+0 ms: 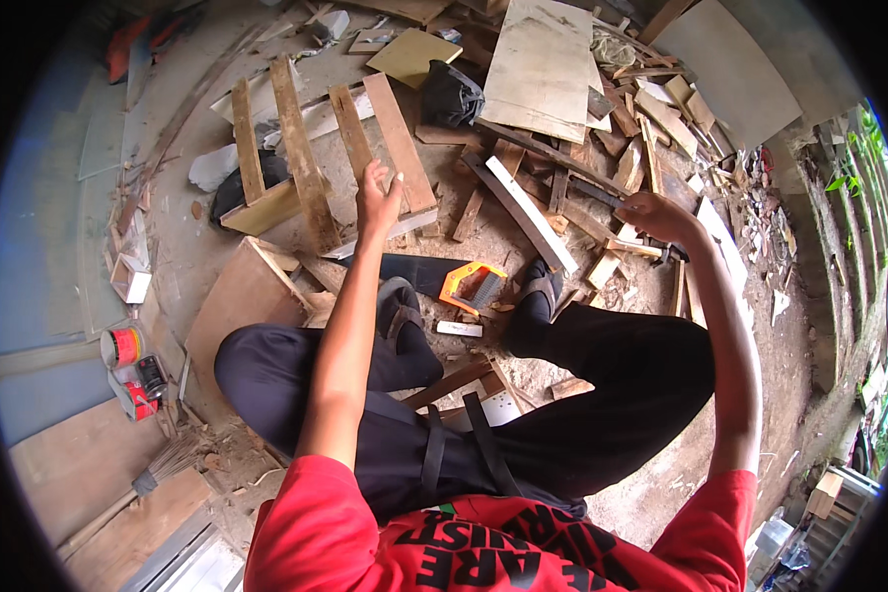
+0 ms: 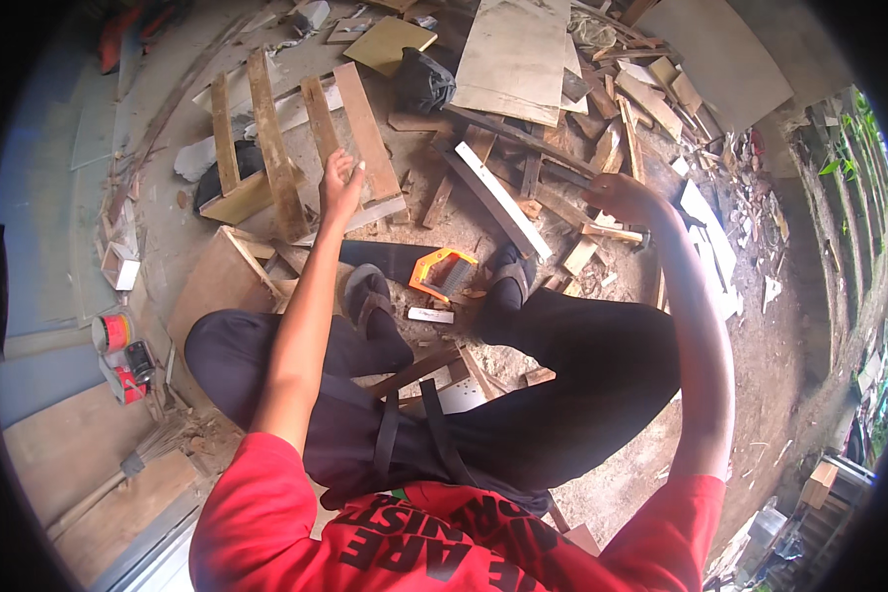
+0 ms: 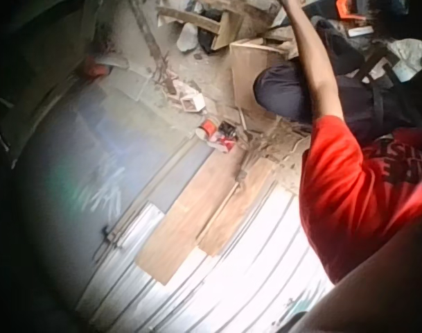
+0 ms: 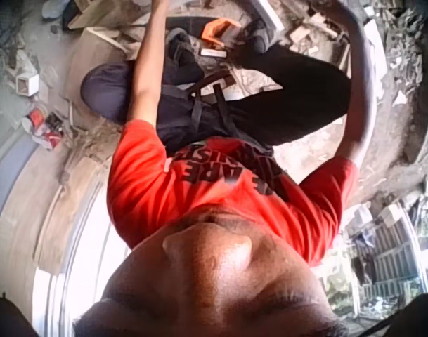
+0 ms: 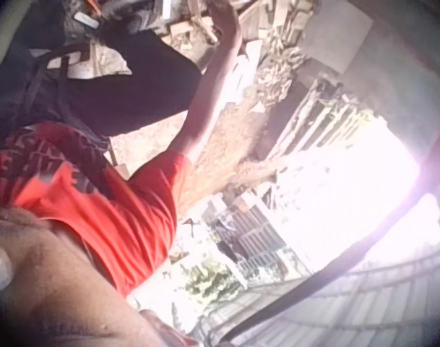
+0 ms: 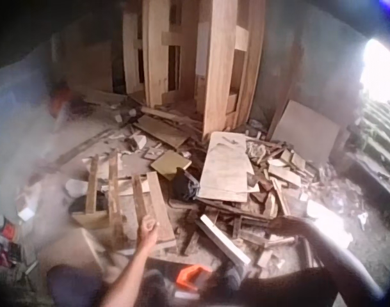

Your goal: The person uses a hand saw to cut a piece of wood placed on a wooden pallet. After cutting, they inspect the cut piece and handle other wood scraps on the floor.

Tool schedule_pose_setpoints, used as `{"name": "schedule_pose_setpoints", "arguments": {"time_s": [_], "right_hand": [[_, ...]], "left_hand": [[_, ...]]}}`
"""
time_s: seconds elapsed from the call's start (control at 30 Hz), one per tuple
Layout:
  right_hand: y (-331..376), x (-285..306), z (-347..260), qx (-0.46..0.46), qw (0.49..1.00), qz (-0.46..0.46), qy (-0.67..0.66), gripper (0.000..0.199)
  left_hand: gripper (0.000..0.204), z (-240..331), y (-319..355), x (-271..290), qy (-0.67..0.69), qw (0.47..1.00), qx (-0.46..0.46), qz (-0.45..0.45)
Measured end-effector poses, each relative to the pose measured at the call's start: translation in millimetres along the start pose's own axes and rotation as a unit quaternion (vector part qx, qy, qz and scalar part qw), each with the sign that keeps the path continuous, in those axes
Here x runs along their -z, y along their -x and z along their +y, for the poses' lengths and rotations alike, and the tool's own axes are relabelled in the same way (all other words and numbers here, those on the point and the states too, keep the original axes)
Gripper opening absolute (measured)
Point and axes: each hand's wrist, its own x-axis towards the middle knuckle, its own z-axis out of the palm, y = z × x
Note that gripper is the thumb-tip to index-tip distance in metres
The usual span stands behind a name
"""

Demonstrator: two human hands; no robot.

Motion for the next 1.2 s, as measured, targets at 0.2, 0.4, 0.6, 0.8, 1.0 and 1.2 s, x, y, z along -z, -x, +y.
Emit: {"name": "schedule_pose_setpoints", "arguments": {"time_s": [0.2, 0.4, 0.6, 0.8, 1.0, 1.2], "right_hand": [[-18, -13, -1, 0.067, 0.994, -0.014, 0.086, 0.057], [-30, -34, -56, 0.061, 0.990, -0.088, 0.095, 0.058], [-71, -56, -99, 0.203, 0.970, -0.058, 0.118, 0.056], [-150, -103, -189, 0.285, 0.948, 0.036, 0.137, 0.068], [-247, -217, -258, 0.119, 0.973, 0.191, -0.045, 0.086], [-183, -228, -273, 0.141, 0.906, 0.346, -0.197, 0.039]], "left_hand": [[0.068, -5, 1, 44, -0.316, 0.923, -0.207, 0.070], [0.062, -13, 14, 46, -0.455, 0.884, -0.111, 0.015], [0.058, -10, 12, 46, -0.484, 0.868, -0.105, -0.013], [0.062, 2, 13, 51, -0.468, 0.880, -0.075, -0.037], [0.063, 19, 10, 36, -0.479, 0.873, -0.051, -0.073], [0.058, 3, 15, 46, -0.497, 0.861, -0.105, -0.011]]}}
